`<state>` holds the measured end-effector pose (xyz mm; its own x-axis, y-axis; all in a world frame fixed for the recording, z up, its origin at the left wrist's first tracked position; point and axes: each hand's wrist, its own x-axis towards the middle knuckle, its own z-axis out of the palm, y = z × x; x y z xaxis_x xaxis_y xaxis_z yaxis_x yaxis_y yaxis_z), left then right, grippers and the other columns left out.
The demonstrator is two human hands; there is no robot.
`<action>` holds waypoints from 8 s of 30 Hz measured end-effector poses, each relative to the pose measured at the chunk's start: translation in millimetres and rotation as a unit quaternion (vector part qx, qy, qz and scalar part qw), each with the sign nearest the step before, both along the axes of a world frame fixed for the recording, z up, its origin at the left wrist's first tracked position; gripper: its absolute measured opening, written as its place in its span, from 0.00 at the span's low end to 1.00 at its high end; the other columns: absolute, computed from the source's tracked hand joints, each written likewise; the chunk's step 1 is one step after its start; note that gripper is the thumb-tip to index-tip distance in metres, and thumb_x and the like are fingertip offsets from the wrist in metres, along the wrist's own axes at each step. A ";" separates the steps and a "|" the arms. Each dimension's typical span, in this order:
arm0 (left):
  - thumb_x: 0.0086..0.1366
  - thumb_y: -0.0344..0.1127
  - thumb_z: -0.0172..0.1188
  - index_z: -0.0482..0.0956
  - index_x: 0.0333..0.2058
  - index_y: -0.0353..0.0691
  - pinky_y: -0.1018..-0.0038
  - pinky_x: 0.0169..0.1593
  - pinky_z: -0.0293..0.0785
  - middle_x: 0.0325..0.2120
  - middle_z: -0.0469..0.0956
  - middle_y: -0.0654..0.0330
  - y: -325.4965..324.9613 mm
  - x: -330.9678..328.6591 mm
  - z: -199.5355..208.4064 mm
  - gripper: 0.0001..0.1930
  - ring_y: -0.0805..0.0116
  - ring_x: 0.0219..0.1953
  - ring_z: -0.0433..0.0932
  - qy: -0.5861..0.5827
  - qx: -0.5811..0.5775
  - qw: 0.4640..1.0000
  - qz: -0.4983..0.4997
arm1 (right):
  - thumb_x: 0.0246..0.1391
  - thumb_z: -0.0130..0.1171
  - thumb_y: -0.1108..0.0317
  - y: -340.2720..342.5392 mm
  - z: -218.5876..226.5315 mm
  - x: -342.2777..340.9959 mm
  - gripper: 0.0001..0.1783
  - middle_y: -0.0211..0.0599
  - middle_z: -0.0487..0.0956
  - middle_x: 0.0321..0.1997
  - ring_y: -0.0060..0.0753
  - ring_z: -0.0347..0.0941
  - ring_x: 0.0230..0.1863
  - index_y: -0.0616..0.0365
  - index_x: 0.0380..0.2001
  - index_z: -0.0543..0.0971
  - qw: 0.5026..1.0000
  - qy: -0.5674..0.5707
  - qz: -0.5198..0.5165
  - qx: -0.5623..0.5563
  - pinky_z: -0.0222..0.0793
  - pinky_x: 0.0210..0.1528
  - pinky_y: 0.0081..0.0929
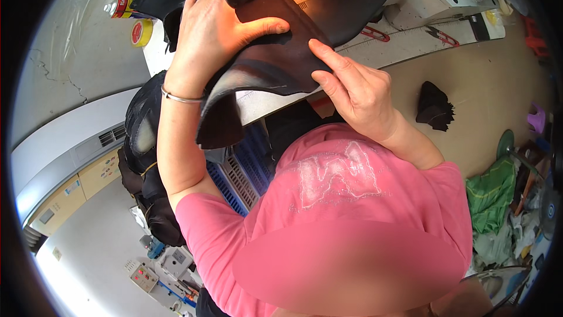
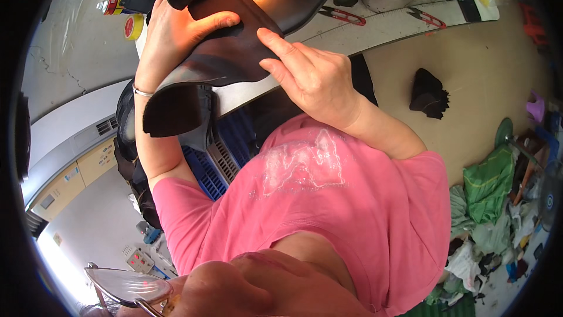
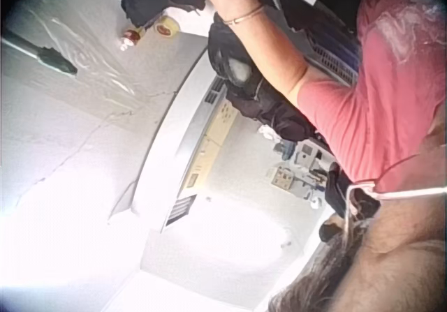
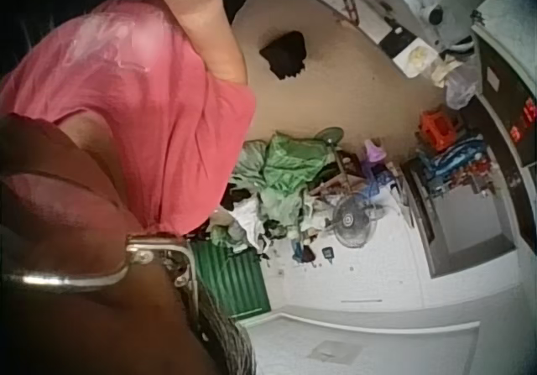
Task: The person takes shoe upper pieces by hand, guides their edges through a sewing machine to stitch them, and places the finished pieces into a pile.
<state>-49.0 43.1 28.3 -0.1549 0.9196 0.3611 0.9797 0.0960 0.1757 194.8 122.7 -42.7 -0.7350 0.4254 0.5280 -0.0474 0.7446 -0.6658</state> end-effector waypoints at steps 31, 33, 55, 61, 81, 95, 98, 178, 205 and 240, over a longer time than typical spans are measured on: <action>0.49 0.44 0.76 0.79 0.54 0.40 0.58 0.68 0.64 0.61 0.74 0.46 40.3 -131.4 -2.4 0.33 0.46 0.67 0.68 -0.017 -0.056 0.998 0.037 | 0.58 0.65 0.56 22.1 34.2 -71.3 0.18 0.30 0.76 0.41 0.37 0.72 0.45 0.52 0.48 0.83 0.961 -0.088 -0.067 0.255 0.67 0.42 0.37; 0.48 0.44 0.76 0.79 0.53 0.39 0.59 0.65 0.68 0.60 0.75 0.46 28.6 -122.9 5.6 0.33 0.46 0.64 0.71 -0.049 -0.042 0.996 0.069 | 0.58 0.66 0.56 18.0 31.8 -58.2 0.18 0.31 0.77 0.40 0.38 0.73 0.43 0.53 0.47 0.83 0.967 -0.053 -0.047 0.243 0.67 0.41 0.35; 0.70 0.44 0.59 0.73 0.64 0.45 0.52 0.74 0.48 0.68 0.68 0.58 -91.4 72.5 -22.9 0.26 0.56 0.73 0.60 -0.073 -0.034 0.996 -0.023 | 0.70 0.56 0.67 -33.6 -26.6 -9.4 0.15 0.28 0.82 0.47 0.16 0.77 0.45 0.62 0.55 0.78 0.729 -0.084 0.232 -0.639 0.76 0.48 0.19; 0.68 0.42 0.66 0.70 0.65 0.39 0.64 0.67 0.63 0.62 0.73 0.51 -120.4 75.5 -78.7 0.30 0.58 0.66 0.68 -0.392 0.354 0.827 0.192 | 0.69 0.57 0.66 -18.4 -36.1 -7.2 0.14 0.33 0.84 0.46 0.22 0.81 0.44 0.62 0.51 0.80 0.682 -0.081 0.251 -0.682 0.79 0.48 0.23; 0.67 0.37 0.65 0.80 0.42 0.33 0.71 0.33 0.74 0.26 0.80 0.51 -174.8 75.0 -79.7 0.12 0.70 0.26 0.78 -0.432 0.264 0.799 0.326 | 0.67 0.59 0.64 -54.0 -66.5 -48.5 0.16 0.36 0.84 0.50 0.27 0.81 0.47 0.60 0.53 0.80 0.604 -0.222 0.286 -0.710 0.78 0.53 0.27; 0.59 0.42 0.73 0.78 0.52 0.32 0.61 0.55 0.76 0.47 0.82 0.46 -111.0 -131.9 36.1 0.27 0.51 0.51 0.82 -0.420 0.284 0.853 0.126 | 0.70 0.55 0.64 -8.9 -103.9 -278.6 0.15 0.28 0.81 0.47 0.22 0.79 0.41 0.53 0.56 0.75 0.751 0.019 0.270 -0.603 0.69 0.35 0.13; 0.62 0.41 0.70 0.77 0.52 0.35 0.60 0.50 0.77 0.43 0.83 0.46 -88.4 -196.8 14.2 0.24 0.50 0.45 0.84 -0.270 0.366 0.889 -0.039 | 0.68 0.59 0.65 -18.1 -69.6 -331.8 0.12 0.27 0.82 0.40 0.21 0.76 0.30 0.53 0.52 0.77 0.687 0.095 0.190 -0.695 0.70 0.33 0.17; 0.63 0.35 0.67 0.83 0.47 0.44 0.62 0.56 0.73 0.44 0.84 0.59 -47.5 28.6 -30.2 0.14 0.58 0.49 0.80 0.021 0.126 0.992 -0.004 | 0.72 0.53 0.61 -42.9 15.3 1.2 0.16 0.30 0.83 0.48 0.22 0.83 0.43 0.54 0.57 0.74 0.545 0.019 0.170 -0.821 0.83 0.37 0.22; 0.65 0.38 0.66 0.85 0.45 0.48 0.63 0.61 0.71 0.46 0.86 0.63 -24.1 43.5 -12.1 0.10 0.64 0.47 0.84 0.064 0.052 0.997 0.010 | 0.70 0.55 0.69 -13.0 -14.4 13.5 0.13 0.27 0.83 0.47 0.13 0.76 0.48 0.63 0.52 0.79 0.638 0.011 0.248 -0.729 0.72 0.53 0.17; 0.53 0.61 0.72 0.79 0.55 0.38 0.60 0.52 0.75 0.34 0.85 0.52 -12.3 36.7 31.7 0.38 0.49 0.42 0.80 0.137 -0.197 0.970 0.044 | 0.58 0.67 0.73 -5.4 -4.0 0.3 0.21 0.45 0.85 0.48 0.37 0.84 0.35 0.66 0.54 0.79 0.999 0.020 0.034 -0.026 0.79 0.36 0.27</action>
<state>-12.3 30.8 60.0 -0.1862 0.9822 0.0238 0.9697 0.1876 -0.1566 195.1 117.4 -46.7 -0.7425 0.4029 0.5351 -0.1239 0.7025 -0.7008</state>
